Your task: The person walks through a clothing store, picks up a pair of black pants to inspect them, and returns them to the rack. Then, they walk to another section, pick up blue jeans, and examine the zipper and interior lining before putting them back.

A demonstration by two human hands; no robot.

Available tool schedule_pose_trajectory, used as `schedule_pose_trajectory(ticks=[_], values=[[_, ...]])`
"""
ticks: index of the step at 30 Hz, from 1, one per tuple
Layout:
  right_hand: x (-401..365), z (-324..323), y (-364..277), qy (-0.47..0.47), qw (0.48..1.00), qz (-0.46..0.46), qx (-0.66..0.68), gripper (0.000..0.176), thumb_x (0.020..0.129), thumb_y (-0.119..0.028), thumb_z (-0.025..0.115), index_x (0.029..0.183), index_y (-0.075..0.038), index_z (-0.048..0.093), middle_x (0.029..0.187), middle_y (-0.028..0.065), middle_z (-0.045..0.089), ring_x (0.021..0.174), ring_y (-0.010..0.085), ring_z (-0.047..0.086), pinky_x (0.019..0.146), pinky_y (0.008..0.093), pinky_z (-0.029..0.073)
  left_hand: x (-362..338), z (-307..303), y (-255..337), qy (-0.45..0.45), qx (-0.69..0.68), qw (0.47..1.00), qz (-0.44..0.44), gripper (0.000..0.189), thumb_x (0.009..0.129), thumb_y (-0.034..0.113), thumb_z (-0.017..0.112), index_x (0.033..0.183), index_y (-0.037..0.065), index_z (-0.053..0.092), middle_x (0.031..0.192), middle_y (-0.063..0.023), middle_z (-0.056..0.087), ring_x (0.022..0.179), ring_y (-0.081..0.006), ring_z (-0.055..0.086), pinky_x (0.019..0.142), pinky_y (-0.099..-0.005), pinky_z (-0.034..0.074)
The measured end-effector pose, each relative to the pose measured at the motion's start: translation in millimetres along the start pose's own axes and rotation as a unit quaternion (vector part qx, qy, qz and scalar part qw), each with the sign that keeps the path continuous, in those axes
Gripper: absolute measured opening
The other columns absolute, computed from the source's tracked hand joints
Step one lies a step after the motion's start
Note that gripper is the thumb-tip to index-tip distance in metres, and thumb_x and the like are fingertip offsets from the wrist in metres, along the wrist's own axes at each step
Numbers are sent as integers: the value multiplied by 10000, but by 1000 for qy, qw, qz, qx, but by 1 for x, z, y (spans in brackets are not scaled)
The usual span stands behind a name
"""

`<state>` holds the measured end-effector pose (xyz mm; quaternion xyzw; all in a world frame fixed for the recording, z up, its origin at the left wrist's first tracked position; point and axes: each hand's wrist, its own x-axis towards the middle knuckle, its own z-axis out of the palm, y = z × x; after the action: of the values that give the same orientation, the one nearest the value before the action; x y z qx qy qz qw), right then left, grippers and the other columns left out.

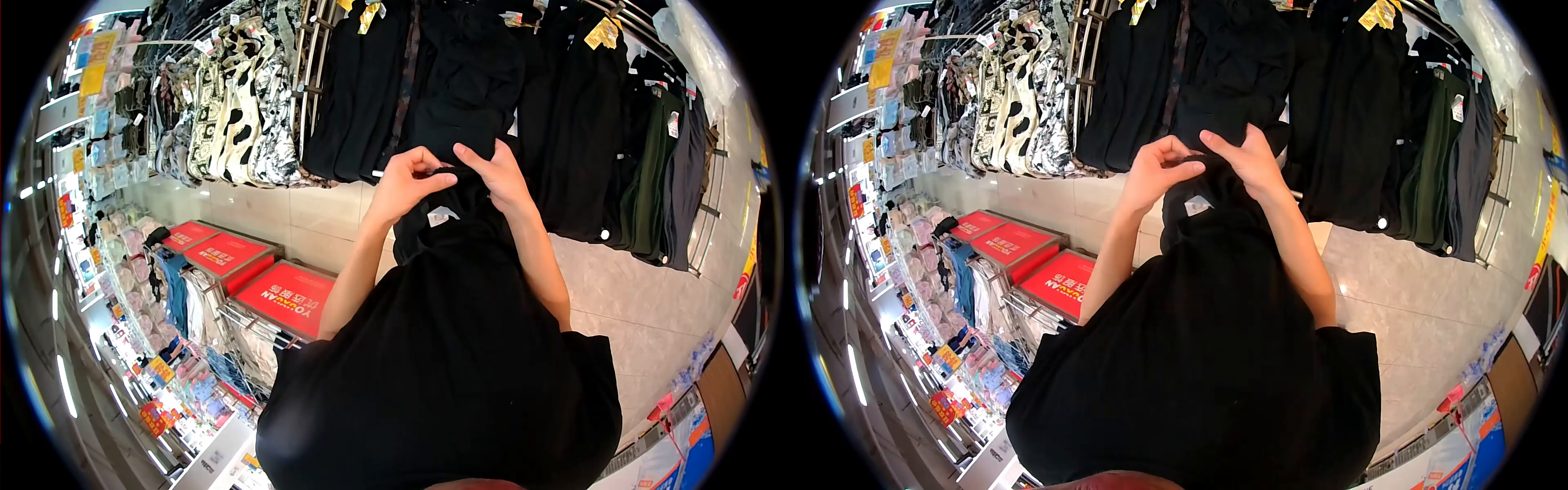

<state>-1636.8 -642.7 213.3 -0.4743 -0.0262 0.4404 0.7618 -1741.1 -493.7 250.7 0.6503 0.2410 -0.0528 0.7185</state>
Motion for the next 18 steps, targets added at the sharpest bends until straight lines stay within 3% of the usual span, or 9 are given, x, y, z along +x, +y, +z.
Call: schedule_pose_trajectory(ticks=[3, 7, 9, 11, 12, 14, 15, 17, 18], values=[[0, 0, 8, 47, 999, -11, -7, 492, 820, -275, 764, 1130, 48, 558, 1107, 82, 609, 1032, 136, 553, 899, 281, 441, -1, -9, 0, -13, -99, 994, -47, 150, 809, 33, 734, 798, 38, 585, 776, -3, 645, 733, -29, 563, 695, -181, 423], [11, 0, 7, 10, 997, -24, -79, 537, 856, -294, 729, 1211, 46, 511, 1155, 79, 596, 1072, 127, 539, 910, 290, 447, -2, -18, -5, -12, -161, 985, -54, 167, 840, 42, 702, 756, 98, 569, 741, 36, 607, 699, -22, 535, 668, -187, 403], [15, 9, -2, 34, 972, -166, -164, 577, 784, -289, 795, 1131, 86, 529, 1003, 64, 603, 920, 119, 544, 828, 268, 451, -3, -20, -4, 18, -206, 976, -68, 181, 852, 56, 687, 739, 115, 559, 733, 40, 600, 688, -29, 536, 659, -195, 402], [22, 3, -14, 18, 969, -104, -222, 569, 776, -249, 798, 1120, 111, 522, 863, 44, 612, 787, 83, 544, 707, 233, 454, -5, -25, -2, 61, -280, 954, -86, 221, 881, 85, 649, 700, 145, 536, 734, 40, 601, 694, -55, 560, 652, -226, 413], [18, 5, -29, 36, 964, -61, -255, 472, 802, -189, 768, 1079, 112, 533, 740, 17, 600, 678, 51, 524, 610, 209, 429, -7, -27, 4, 69, -322, 941, -82, 222, 878, 84, 650, 698, 146, 537, 740, 40, 603, 707, -58, 563, 665, -235, 418], [23, -6, -34, 20, 983, -64, -174, 323, 854, -158, 703, 1067, 39, 563, 718, 10, 602, 658, 58, 539, 611, 216, 448, -11, -44, 1, 60, -375, 922, -68, 232, 855, 60, 668, 684, 140, 533, 756, 30, 607, 753, -65, 568, 742, -266, 441], [23, -5, -41, 17, 986, -67, -155, 288, 868, -155, 684, 1071, 14, 568, 738, 17, 613, 668, 69, 554, 624, 221, 461, -10, -46, -4, 63, -379, 921, -64, 232, 855, 60, 668, 684, 140, 533, 756, 30, 607, 753, -65, 568, 742, -266, 441], [19, 5, -49, 18, 987, -58, -151, 322, 888, -182, 667, 1137, -14, 549, 836, 47, 643, 763, 99, 596, 694, 235, 482, -10, -46, -13, 56, -238, 967, 67, 216, 824, 19, 686, 691, 113, 544, 784, 0, 619, 816, -78, 583, 808, -283, 445], [18, 12, -50, -11, 985, -34, -166, 361, 886, -191, 674, 1161, -5, 532, 893, 66, 646, 822, 117, 604, 729, 246, 483, -11, -38, -6, 59, -160, 982, 81, 197, 793, -10, 709, 704, 78, 556, 795, -22, 620, 872, -96, 593, 827, -277, 445]])
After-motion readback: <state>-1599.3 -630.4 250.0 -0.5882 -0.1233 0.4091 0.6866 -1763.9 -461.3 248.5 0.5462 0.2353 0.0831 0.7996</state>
